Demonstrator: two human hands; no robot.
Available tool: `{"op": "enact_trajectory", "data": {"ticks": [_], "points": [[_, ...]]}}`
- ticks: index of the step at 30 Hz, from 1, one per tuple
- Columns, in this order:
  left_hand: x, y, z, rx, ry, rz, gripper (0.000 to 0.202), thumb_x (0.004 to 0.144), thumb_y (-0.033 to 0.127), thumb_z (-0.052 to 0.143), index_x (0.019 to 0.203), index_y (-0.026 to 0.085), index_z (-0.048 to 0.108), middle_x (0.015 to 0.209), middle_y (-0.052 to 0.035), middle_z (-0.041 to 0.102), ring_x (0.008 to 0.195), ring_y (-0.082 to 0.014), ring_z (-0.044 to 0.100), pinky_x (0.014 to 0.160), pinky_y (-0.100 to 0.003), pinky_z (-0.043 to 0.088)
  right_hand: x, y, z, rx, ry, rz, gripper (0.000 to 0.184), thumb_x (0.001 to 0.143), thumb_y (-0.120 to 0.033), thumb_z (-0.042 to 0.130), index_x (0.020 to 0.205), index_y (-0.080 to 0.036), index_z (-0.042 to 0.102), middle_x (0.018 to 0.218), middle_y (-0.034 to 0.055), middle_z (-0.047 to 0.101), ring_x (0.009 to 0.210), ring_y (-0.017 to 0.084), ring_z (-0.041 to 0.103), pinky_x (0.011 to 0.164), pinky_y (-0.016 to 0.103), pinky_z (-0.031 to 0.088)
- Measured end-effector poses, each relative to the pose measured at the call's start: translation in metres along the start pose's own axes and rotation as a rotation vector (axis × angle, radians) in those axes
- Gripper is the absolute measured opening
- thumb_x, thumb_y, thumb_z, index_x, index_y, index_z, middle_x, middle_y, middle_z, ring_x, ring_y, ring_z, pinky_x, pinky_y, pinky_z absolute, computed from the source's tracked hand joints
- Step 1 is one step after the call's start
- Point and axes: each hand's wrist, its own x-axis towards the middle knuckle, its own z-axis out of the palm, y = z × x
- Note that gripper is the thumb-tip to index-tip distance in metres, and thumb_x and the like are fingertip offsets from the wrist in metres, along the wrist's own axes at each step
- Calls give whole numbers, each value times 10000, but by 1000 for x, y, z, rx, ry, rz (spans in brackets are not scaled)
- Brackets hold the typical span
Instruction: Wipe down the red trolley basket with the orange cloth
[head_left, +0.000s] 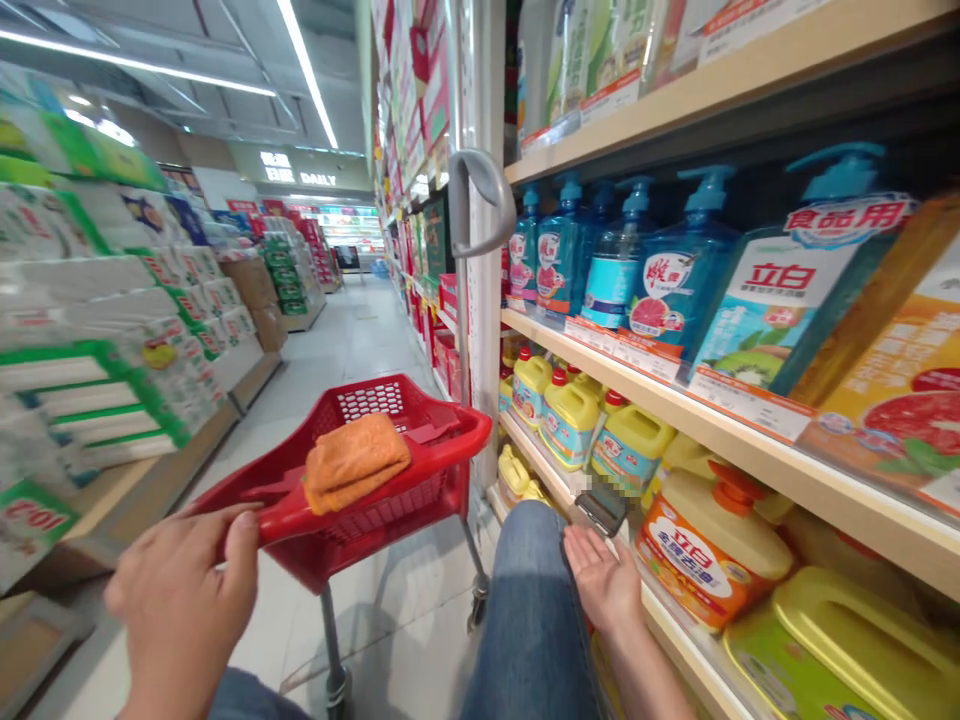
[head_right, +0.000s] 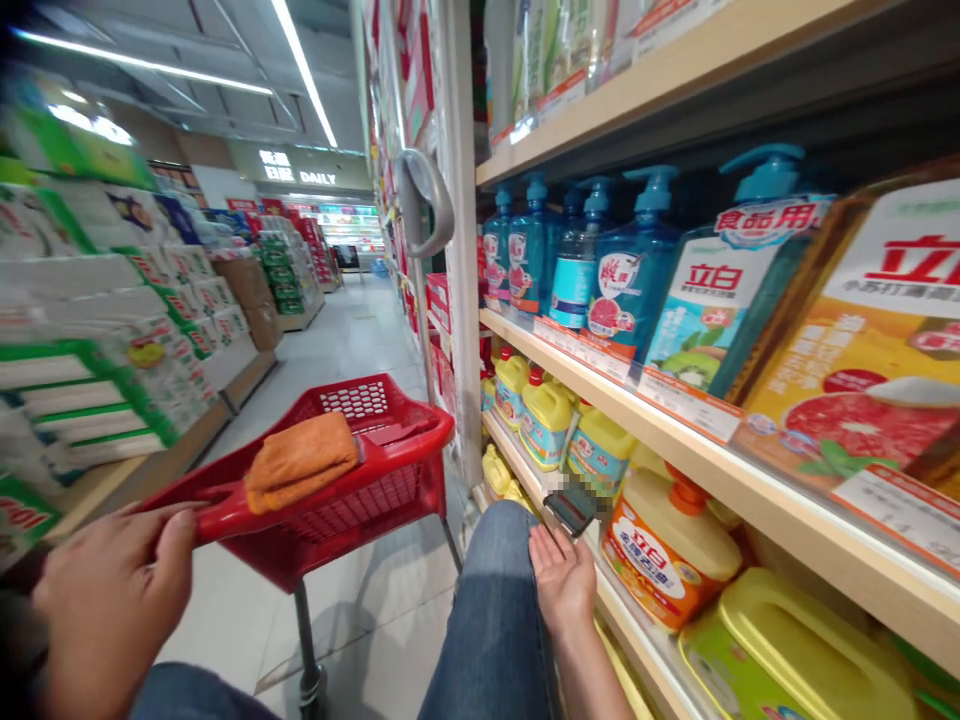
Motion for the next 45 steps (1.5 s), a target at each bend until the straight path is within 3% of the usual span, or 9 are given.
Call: {"op": "enact_trajectory", "data": {"ticks": [10, 14, 18, 24, 30, 34, 38, 41, 45], "points": [[3, 15, -10, 146, -62, 27, 349, 887, 421, 371, 903, 223, 658, 919, -79, 648, 1017, -261, 533, 890, -389, 363, -112, -1, 205, -866, -1044, -880, 288, 884, -368, 538, 1134, -227, 554, 1146, 72, 598, 1098, 209, 553, 989, 392, 405], [4, 22, -12, 127, -78, -10, 326, 890, 408, 383, 912, 229, 655, 947, -72, 645, 1013, -261, 526, 885, -391, 344, -135, 35, 258, -1350, -1382, -1232, 864, 709, -505, 722, 1407, -187, 325, 1423, 140, 390, 1339, 278, 307, 1109, 454, 228], [4, 27, -16, 108, -96, -39, 312, 886, 398, 393, 917, 234, 657, 955, -65, 650, 1025, -267, 516, 893, -407, 327, -134, 80, 265, -1636, -1332, -1342, 1078, 594, -520, 806, 1434, -109, 269, 1428, 205, 375, 1350, 340, 255, 1101, 527, 154], [10, 26, -25, -27, -176, -66, 301, 872, 428, 426, 938, 254, 662, 991, -46, 661, 1037, -256, 518, 927, -428, 322, -121, 73, 255, -1574, -1408, -1328, 533, 807, -165, 624, 1315, -222, 474, 1344, 95, 518, 1218, 262, 406, 1002, 485, 294], [17, 45, -41, -441, -59, -229, 331, 856, 485, 445, 1004, 239, 610, 1068, -57, 640, 1033, -239, 555, 929, -405, 397, -94, 56, 264, -1013, -1295, -883, 268, 940, -255, 447, 1180, -224, 562, 1165, 61, 625, 1093, 206, 541, 968, 397, 385], [31, 80, -50, -1105, -419, -530, 479, 825, 578, 467, 1089, 191, 568, 1049, -99, 665, 921, -229, 647, 747, -333, 511, -86, 55, 272, -751, -1355, -672, 292, 952, -377, 449, 1185, -237, 555, 1215, 50, 600, 1140, 196, 535, 1006, 383, 382], [55, 101, -48, -1634, -898, -861, 649, 829, 663, 385, 1129, 116, 564, 1030, -167, 679, 877, -236, 682, 679, -324, 555, -93, 43, 274, -903, -1656, -873, 272, 939, -378, 485, 1155, -263, 605, 1259, 43, 576, 1285, 201, 396, 1099, 428, 261], [64, 105, -40, -1619, -777, -903, 374, 828, 414, 573, 1073, 133, 595, 1001, -125, 696, 844, -193, 685, 662, -276, 564, -102, 28, 272, -1127, -1763, -1016, 322, 921, -375, 521, 1225, -275, 562, 1288, 54, 555, 1314, 203, 358, 1092, 441, 271], [61, 112, -30, -1526, -564, -905, 190, 793, 193, 579, 963, 118, 616, 935, -104, 703, 795, -188, 680, 624, -281, 571, -120, 23, 265, -1379, -1584, -1281, 888, 712, -494, 743, 1433, -211, 309, 1414, 133, 416, 1339, 275, 326, 1095, 472, 273]]}}
